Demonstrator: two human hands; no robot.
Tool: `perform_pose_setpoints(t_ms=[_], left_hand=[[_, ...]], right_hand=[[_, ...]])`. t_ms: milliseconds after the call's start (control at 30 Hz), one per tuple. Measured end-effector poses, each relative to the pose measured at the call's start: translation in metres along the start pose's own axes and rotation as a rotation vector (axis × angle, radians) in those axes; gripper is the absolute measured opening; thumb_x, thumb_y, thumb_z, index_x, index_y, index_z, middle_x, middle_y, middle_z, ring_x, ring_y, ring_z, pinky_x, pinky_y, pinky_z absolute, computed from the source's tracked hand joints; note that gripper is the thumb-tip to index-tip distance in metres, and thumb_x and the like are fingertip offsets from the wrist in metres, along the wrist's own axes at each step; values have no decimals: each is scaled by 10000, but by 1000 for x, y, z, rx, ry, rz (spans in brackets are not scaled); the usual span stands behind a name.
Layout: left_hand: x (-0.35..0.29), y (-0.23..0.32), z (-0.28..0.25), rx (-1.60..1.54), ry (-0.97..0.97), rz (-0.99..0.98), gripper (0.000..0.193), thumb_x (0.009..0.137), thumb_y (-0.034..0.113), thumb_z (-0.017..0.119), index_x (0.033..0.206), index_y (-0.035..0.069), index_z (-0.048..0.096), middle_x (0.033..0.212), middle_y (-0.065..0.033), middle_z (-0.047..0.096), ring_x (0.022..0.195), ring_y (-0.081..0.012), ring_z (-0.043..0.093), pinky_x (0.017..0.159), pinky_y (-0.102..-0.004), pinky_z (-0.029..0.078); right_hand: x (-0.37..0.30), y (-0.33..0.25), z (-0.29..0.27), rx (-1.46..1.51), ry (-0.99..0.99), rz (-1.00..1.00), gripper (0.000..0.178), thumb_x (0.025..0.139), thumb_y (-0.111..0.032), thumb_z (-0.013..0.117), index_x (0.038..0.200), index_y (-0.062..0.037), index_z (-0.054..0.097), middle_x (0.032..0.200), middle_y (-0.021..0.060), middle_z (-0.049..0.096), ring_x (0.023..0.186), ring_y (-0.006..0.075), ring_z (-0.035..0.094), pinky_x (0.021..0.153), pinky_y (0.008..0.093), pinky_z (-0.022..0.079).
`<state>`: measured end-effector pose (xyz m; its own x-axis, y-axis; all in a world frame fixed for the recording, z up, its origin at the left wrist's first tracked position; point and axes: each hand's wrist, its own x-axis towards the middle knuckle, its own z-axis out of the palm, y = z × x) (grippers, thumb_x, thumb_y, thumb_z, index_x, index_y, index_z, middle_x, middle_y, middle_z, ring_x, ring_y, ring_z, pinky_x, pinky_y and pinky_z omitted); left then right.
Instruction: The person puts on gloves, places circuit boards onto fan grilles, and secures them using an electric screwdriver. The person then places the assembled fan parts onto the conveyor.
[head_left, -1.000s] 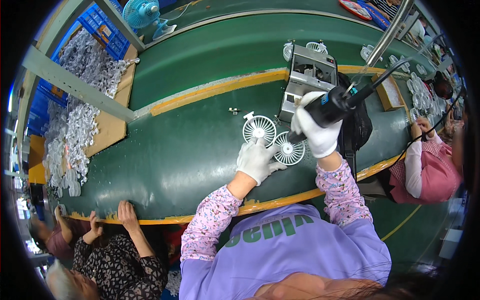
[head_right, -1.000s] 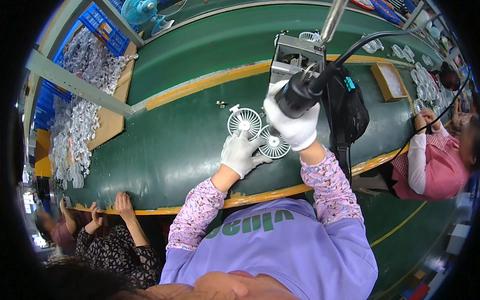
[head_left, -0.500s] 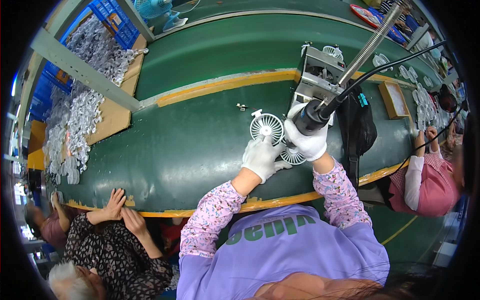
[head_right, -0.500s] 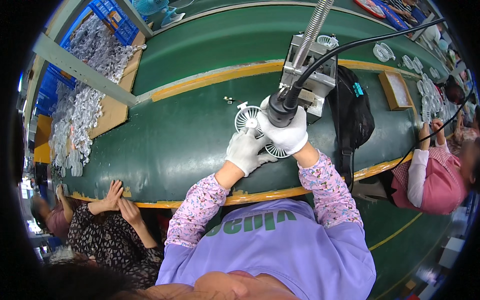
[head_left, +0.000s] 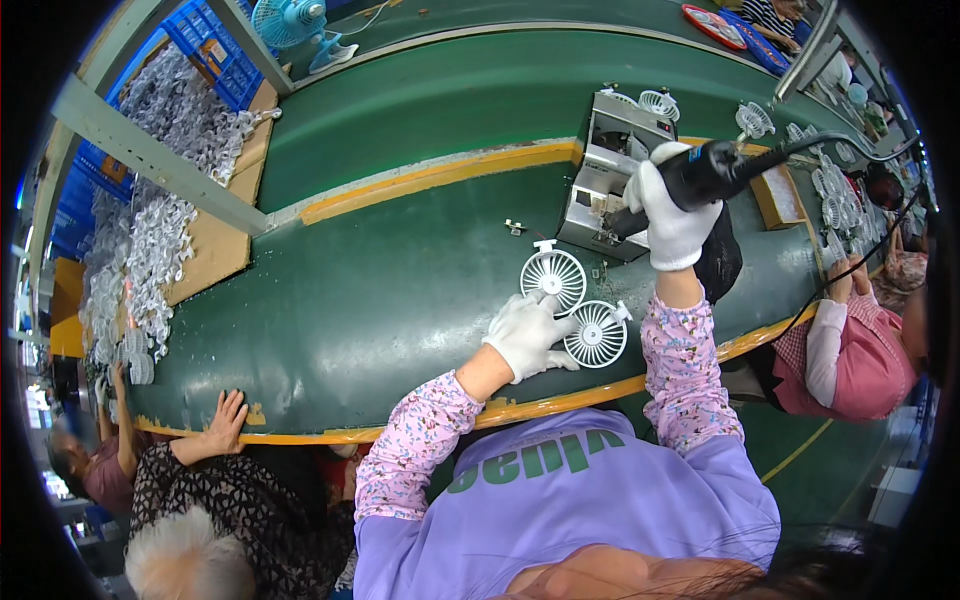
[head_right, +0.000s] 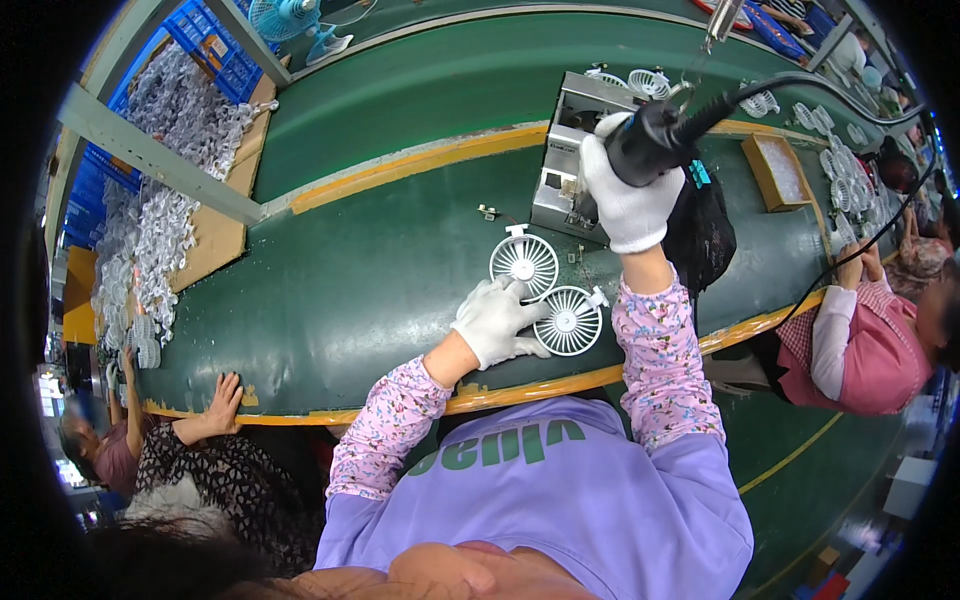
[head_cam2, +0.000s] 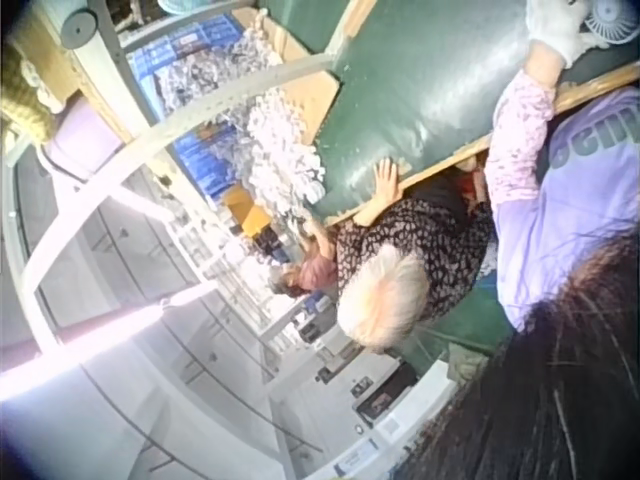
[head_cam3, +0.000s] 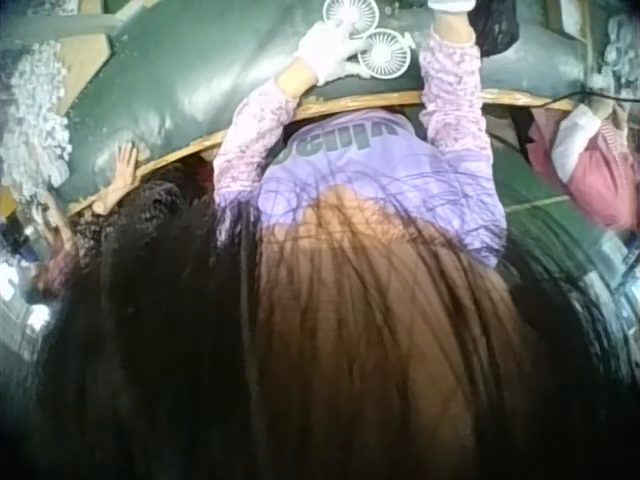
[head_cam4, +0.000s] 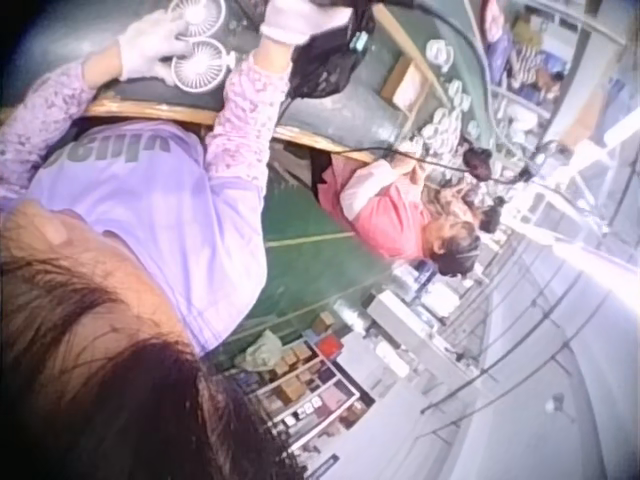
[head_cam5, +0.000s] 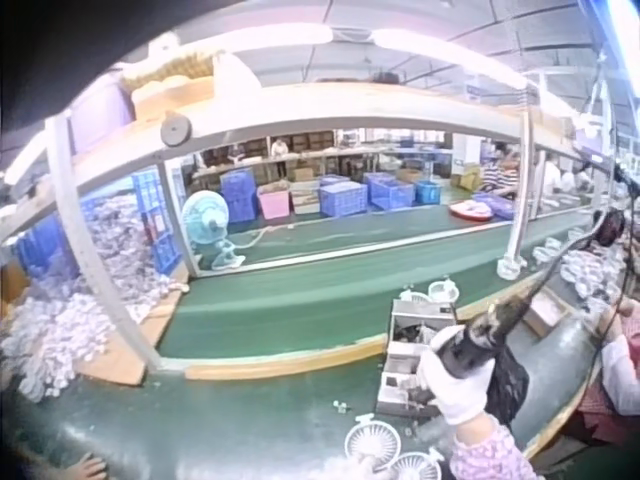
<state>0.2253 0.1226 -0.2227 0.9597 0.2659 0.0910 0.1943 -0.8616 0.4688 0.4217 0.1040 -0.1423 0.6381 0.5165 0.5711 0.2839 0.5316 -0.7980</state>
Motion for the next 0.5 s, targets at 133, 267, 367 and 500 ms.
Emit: perform_pose_setpoints(t_ms=[133,267,367,500], left_hand=[[-1,-3,4,-10,37,17,460,585,457,717,945,181,635,919,-81,541,928,-271,519,717,-413,424],[-1,-2,4,-9,14,4,456,586,454,718,943,182,637,925,-82,540,932,-269,519,717,-411,423],[-1,1,2,-11,13,7,450,588,449,719,942,183,639,915,-86,543,924,-271,523,718,-410,423],[-3,-2,4,-18,39,10,448,588,446,719,944,185,642,905,-94,547,912,-277,531,720,-410,425]], right_hand=[[-15,-18,14,67,-57,77,176,723,78,643,868,0,581,697,22,583,560,81,557,504,226,444],[-39,-10,21,173,-126,276,196,726,90,625,889,-6,573,720,28,586,582,89,567,506,228,446],[-53,8,21,77,-106,226,247,706,106,634,900,-22,552,777,27,575,625,100,578,522,232,461],[-61,8,29,206,-174,411,252,697,91,639,901,-25,544,784,30,572,673,98,573,616,245,486]])
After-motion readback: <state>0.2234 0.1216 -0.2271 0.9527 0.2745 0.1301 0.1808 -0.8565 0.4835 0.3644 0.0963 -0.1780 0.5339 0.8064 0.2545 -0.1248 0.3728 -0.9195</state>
